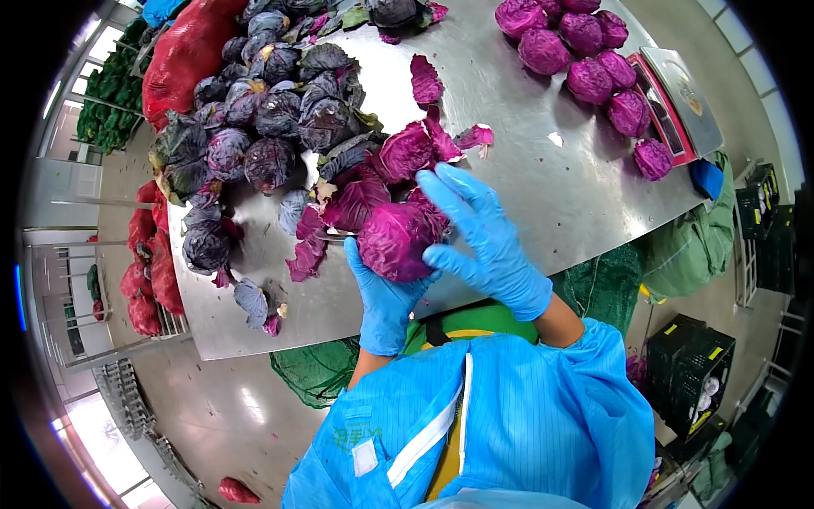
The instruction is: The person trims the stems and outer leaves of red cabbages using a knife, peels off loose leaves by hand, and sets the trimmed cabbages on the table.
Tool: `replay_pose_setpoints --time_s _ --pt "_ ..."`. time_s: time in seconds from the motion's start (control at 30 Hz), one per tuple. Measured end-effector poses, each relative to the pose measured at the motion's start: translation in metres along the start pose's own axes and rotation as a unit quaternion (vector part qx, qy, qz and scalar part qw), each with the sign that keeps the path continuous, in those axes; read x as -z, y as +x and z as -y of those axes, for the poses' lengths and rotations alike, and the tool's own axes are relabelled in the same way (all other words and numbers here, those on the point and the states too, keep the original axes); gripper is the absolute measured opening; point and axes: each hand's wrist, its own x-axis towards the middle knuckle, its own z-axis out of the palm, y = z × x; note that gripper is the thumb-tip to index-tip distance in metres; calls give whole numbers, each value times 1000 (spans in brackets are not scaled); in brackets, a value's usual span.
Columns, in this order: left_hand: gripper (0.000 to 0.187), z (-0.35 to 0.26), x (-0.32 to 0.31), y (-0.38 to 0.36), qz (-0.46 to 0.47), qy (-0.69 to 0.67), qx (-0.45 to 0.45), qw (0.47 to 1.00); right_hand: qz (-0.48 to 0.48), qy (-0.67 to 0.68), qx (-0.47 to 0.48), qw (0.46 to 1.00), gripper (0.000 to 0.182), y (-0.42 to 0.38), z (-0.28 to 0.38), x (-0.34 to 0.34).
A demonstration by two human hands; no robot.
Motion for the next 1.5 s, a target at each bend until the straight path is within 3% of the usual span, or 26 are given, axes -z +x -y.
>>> replay_pose_setpoints --time_s 0.07,0.2,0.23,0.37,0.47,0.53,0.67,0.73,0.8,0.9,1.0,1.13,1.23,1.33,1.37,1.43,1.47,1.5 --pt "90 4 -4 5 10 39 -75 996 16 -99 54 993 70 10 15 4" --pt "90 -7 4 8 30 70 -86 993 144 -124 195 962 62 -27 11 5" --pt "94 -12 14 10 10 10 -66 998 148 -102 201 963 57 -48 0 3" --pt "97 -30 35 12 56 62 -83 993 105 -68 148 981 43 -82 -31 -14" --pt "99 -38 32 6 40 170 -128 976 50 -61 110 991 44 -39 -4 -8" --pt "101 -36 17 5 78 148 -147 975 27 -87 115 989 47 -6 22 -10" --pt "104 -40 32 8 90 132 -144 977 69 -124 172 975 54 -3 28 -30" --pt "106 -47 23 12 96 211 -191 954 47 -116 245 961 46 -34 15 -40" --pt "107 -54 25 9 105 233 -200 946 64 -80 238 966 40 -59 -2 -45" --pt "107 -59 16 4 98 234 -215 943 63 -63 127 988 39 -60 -12 -47" --pt "106 -64 19 4 105 261 -231 932 0 -68 93 993 39 -32 4 -41" --pt "105 -63 7 -4 114 317 -219 916 27 -126 58 990 53 6 35 -39" --pt "106 -61 19 1 112 339 -254 899 55 -207 102 971 61 15 38 -51" --pt "111 -64 17 -1 100 347 -300 883 77 -193 103 973 63 -6 21 -47" --pt "114 -64 17 -2 92 348 -319 877 63 -205 66 974 64 -18 9 -46" --pt "120 -70 17 1 120 387 -343 847 101 50 -153 982 62 -38 -14 -55" --pt "124 -74 16 1 136 409 -350 832 112 178 -261 942 61 -47 -24 -62" --pt "128 -75 11 -1 158 449 -348 807 132 394 -323 850 71 -48 -33 -70"
